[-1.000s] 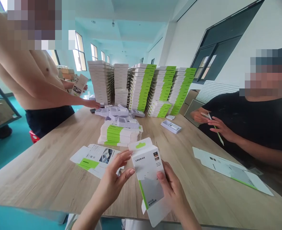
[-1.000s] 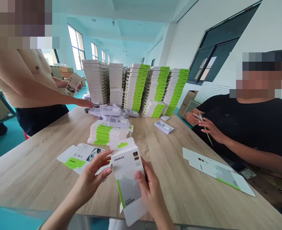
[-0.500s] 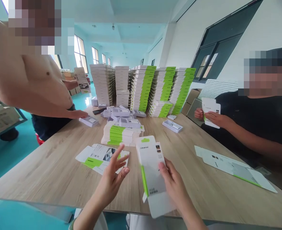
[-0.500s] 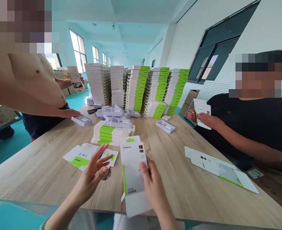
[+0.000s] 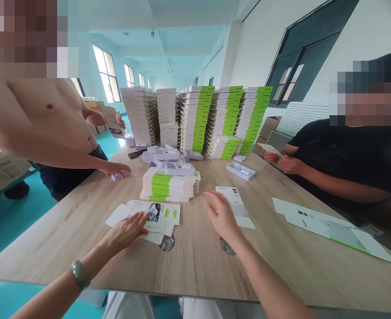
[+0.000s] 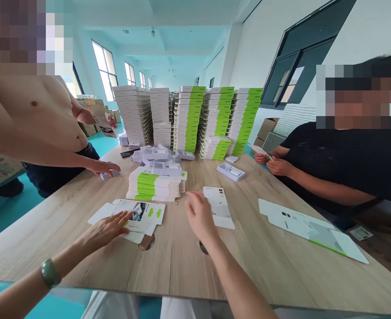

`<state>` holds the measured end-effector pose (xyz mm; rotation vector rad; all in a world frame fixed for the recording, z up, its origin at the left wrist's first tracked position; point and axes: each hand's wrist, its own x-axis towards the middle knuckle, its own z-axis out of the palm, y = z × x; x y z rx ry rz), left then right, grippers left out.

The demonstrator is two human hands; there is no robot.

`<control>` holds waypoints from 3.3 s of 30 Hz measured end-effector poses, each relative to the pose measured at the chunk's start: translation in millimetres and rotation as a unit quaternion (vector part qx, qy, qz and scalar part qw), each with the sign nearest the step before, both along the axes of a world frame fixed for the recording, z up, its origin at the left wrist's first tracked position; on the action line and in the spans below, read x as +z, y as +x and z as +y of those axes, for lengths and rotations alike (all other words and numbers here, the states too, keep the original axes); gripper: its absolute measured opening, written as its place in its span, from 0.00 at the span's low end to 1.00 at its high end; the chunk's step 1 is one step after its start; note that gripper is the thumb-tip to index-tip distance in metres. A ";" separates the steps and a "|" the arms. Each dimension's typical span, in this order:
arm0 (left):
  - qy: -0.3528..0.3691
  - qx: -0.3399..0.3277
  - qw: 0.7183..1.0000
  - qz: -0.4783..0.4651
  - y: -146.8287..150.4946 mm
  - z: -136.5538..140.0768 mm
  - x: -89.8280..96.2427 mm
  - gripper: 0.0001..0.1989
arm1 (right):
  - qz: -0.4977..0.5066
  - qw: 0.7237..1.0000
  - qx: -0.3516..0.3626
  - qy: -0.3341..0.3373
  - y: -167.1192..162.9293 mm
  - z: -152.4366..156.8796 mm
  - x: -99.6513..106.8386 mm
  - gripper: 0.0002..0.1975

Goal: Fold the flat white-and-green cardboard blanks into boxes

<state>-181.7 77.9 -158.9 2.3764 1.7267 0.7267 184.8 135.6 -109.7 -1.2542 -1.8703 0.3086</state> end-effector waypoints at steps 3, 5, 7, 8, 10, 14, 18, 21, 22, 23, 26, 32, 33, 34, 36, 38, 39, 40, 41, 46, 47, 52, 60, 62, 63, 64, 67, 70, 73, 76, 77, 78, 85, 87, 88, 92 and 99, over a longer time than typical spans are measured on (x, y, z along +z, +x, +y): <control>0.014 -0.014 0.999 0.031 -0.3 -2.0 -1.0 0.39 | -0.074 0.981 0.176 0.041 -49.3 -5.3 -12.5 0.13; 0.027 -0.017 0.998 0.051 -3.7 -4.8 1.1 0.39 | -0.107 0.961 0.244 0.072 -69.8 -3.4 -17.2 0.09; 0.043 -0.017 0.997 0.068 -8.2 -7.8 4.7 0.39 | -0.127 0.946 0.281 0.103 -77.8 1.6 -17.2 0.10; 0.052 -0.019 0.996 0.074 -10.4 -9.0 7.0 0.38 | -0.133 0.940 0.291 0.118 -78.0 4.2 -15.6 0.12; 0.066 -0.025 0.994 0.083 -13.9 -10.7 13.9 0.34 | -0.135 0.934 0.297 0.145 -73.5 7.3 -9.5 0.15; 0.144 -0.023 0.986 0.079 -8.3 -10.8 44.4 0.21 | -0.106 0.941 0.260 0.189 -60.6 0.6 6.6 0.19; 0.234 0.092 0.966 -0.061 32.9 -5.2 90.9 0.13 | 0.103 0.965 0.121 0.209 -55.3 -13.4 15.4 0.27; 0.082 0.129 0.945 -0.290 84.2 5.2 109.1 0.17 | 0.314 0.942 0.081 0.088 -53.1 -17.6 15.1 0.32; 0.000 0.088 0.924 -0.372 101.6 9.6 108.9 0.20 | 0.370 0.923 0.099 0.021 -51.8 -17.4 14.7 0.33; -0.078 0.066 0.895 -0.435 117.8 14.0 105.9 0.21 | 0.417 0.899 0.125 -0.046 -50.3 -16.9 14.7 0.34; -0.210 0.082 0.785 -0.577 153.0 22.1 86.7 0.23 | 0.479 0.844 0.185 -0.156 -46.5 -16.7 18.0 0.36; -0.476 -0.094 0.514 -0.707 157.9 6.7 58.2 0.44 | 0.395 0.891 0.163 -0.157 -56.4 -35.9 16.9 0.39; -0.492 -0.130 0.499 -0.701 154.8 3.9 56.2 0.43 | 0.369 0.901 0.147 -0.173 -59.3 -39.7 13.4 0.39; -0.500 -0.159 0.490 -0.696 152.3 2.1 54.5 0.41 | 0.335 0.914 0.125 -0.190 -61.7 -42.8 9.6 0.40; -0.502 -0.190 0.478 -0.695 149.7 1.3 52.5 0.38 | 0.263 0.939 0.082 -0.208 -64.6 -45.8 3.4 0.40; -0.501 -0.191 0.463 -0.705 150.1 2.8 53.2 0.38 | 0.218 0.952 0.071 -0.202 -63.6 -44.5 2.0 0.41; -0.506 -0.185 0.457 -0.708 150.5 3.6 54.8 0.38 | 0.210 0.956 0.073 -0.193 -61.5 -42.6 3.6 0.41; -0.513 -0.180 0.455 -0.705 150.7 4.1 57.3 0.37 | 0.210 0.958 0.073 -0.182 -58.4 -40.0 6.6 0.42; -0.522 -0.177 0.456 -0.699 150.5 4.1 60.3 0.36 | 0.213 0.959 0.068 -0.172 -54.5 -36.9 10.8 0.42; -0.551 -0.223 0.473 -0.651 146.8 -0.5 76.0 0.35 | 0.217 0.954 0.037 -0.206 -30.6 -18.3 33.3 0.28; -0.556 -0.227 0.471 -0.646 146.9 -0.9 77.2 0.35 | 0.212 0.951 0.041 -0.223 -27.0 -15.0 35.6 0.25; -0.572 -0.215 0.483 -0.627 151.5 2.9 69.0 0.39 | 0.207 0.918 0.108 -0.319 -23.8 -9.0 33.3 0.17; -0.588 -0.197 0.498 -0.606 150.2 0.5 52.0 0.37 | 0.255 0.908 0.091 -0.319 -26.4 -8.0 27.7 0.30; -0.597 -0.194 0.488 -0.606 149.8 -3.7 51.0 0.39 | 0.263 0.906 0.090 -0.319 -23.1 -3.9 27.6 0.29; -0.604 -0.193 0.483 -0.603 149.9 -5.8 50.3 0.39 | 0.264 0.905 0.091 -0.322 -21.2 -2.2 27.9 0.27; -0.608 -0.192 0.479 -0.603 150.3 -7.6 49.3 0.39 | 0.263 0.902 0.096 -0.327 -19.2 -0.8 28.5 0.26; -0.617 -0.178 0.463 -0.611 152.2 -9.9 44.9 0.37 | 0.252 0.894 0.123 -0.350 -12.3 0.3 33.2 0.24; -0.607 -0.143 0.460 -0.632 152.8 -5.2 41.7 0.35 | 0.231 0.894 0.147 -0.355 -4.9 -1.0 40.3 0.26; -0.565 -0.145 0.486 -0.651 151.1 2.9 45.8 0.36 | 0.220 0.900 0.165 -0.339 -1.8 -1.9 44.8 0.28; -0.584 -0.198 0.451 -0.645 150.9 4.7 58.1 0.41 | 0.238 0.914 0.150 -0.292 -4.1 -1.6 44.4 0.28; -0.594 -0.213 0.432 -0.644 152.1 3.4 63.1 0.43 | 0.246 0.920 0.136 -0.274 -5.1 -1.3 43.5 0.28; -0.604 -0.223 0.415 -0.643 153.9 1.5 67.9 0.44 | 0.252 0.925 0.122 -0.257 -5.9 -0.9 42.4 0.28; -0.603 -0.243 0.400 -0.646 164.2 0.6 71.8 0.42 | 0.235 0.941 0.097 -0.221 -5.2 1.6 38.6 0.26; -0.592 -0.231 0.412 -0.653 163.2 3.5 66.4 0.43 | 0.230 0.946 0.094 -0.207 -4.9 1.4 40.2 0.26; -0.583 -0.215 0.421 -0.660 162.6 4.4 64.2 0.43 | 0.229 0.948 0.093 -0.200 -4.9 1.1 41.3 0.27; -0.548 -0.165 0.456 -0.682 161.3 4.2 60.1 0.41 | 0.221 0.953 0.093 -0.183 -4.5 -1.2 45.1 0.27; -0.573 -0.219 0.423 -0.667 156.3 3.9 55.2 0.39 | 0.230 0.940 0.117 -0.225 -2.2 -1.3 44.9 0.29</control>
